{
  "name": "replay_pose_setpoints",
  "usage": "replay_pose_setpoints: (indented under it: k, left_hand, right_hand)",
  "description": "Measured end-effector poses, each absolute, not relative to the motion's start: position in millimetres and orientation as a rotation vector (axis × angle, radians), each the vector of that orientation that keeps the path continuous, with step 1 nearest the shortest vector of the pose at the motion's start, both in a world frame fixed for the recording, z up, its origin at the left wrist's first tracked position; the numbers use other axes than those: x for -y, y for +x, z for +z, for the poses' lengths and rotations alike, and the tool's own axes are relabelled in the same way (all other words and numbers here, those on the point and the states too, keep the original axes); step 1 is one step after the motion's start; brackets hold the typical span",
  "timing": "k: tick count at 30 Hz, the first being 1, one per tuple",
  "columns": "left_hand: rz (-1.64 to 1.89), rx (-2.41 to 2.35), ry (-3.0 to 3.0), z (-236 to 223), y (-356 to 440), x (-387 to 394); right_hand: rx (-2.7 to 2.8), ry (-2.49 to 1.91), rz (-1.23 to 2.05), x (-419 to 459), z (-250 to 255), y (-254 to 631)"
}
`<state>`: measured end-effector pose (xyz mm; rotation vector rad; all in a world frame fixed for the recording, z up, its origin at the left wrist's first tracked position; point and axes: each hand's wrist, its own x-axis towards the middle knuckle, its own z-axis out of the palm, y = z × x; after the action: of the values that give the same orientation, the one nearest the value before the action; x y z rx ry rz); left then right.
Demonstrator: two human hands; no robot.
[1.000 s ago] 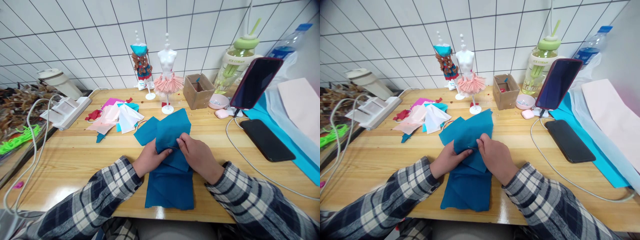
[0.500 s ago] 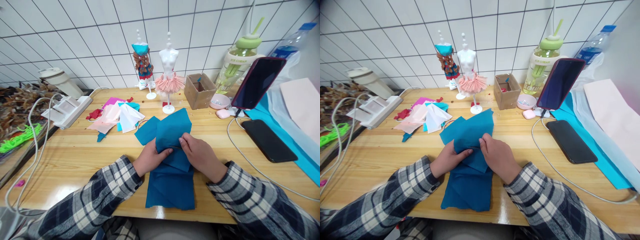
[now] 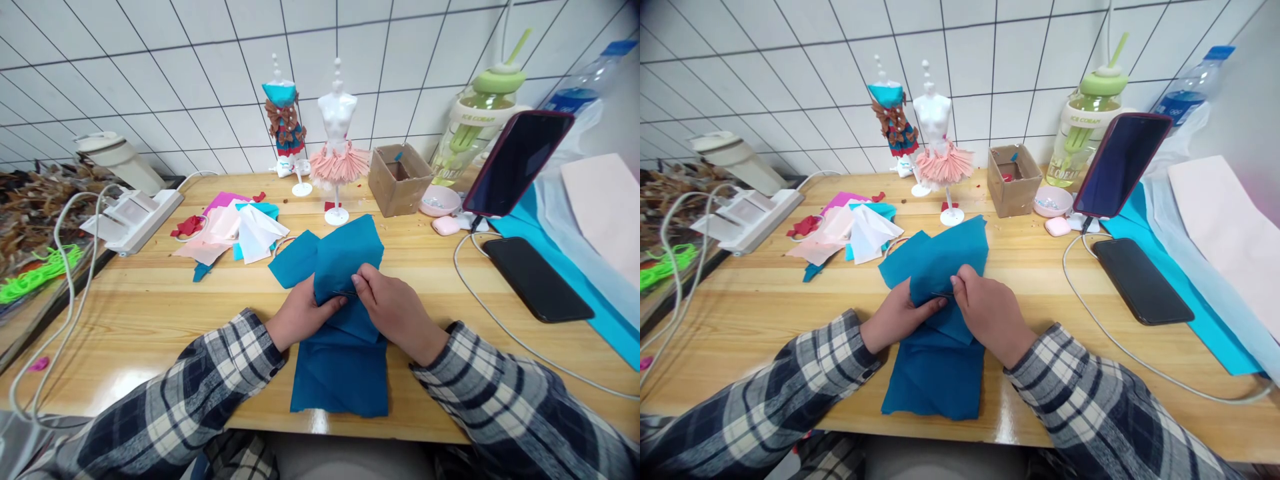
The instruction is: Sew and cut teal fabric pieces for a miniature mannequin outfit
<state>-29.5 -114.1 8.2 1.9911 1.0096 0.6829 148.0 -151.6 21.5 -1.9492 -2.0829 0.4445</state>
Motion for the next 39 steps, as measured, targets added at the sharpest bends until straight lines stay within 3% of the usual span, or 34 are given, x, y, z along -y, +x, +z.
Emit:
replay_pose_setpoints:
  k: [39]
  left_hand:
    - [0.657,-0.979,2.007,10.0,-28.8,114.2]
  right_hand:
    - [2.074,-1.958,0.391,152.9,21.5,143.6]
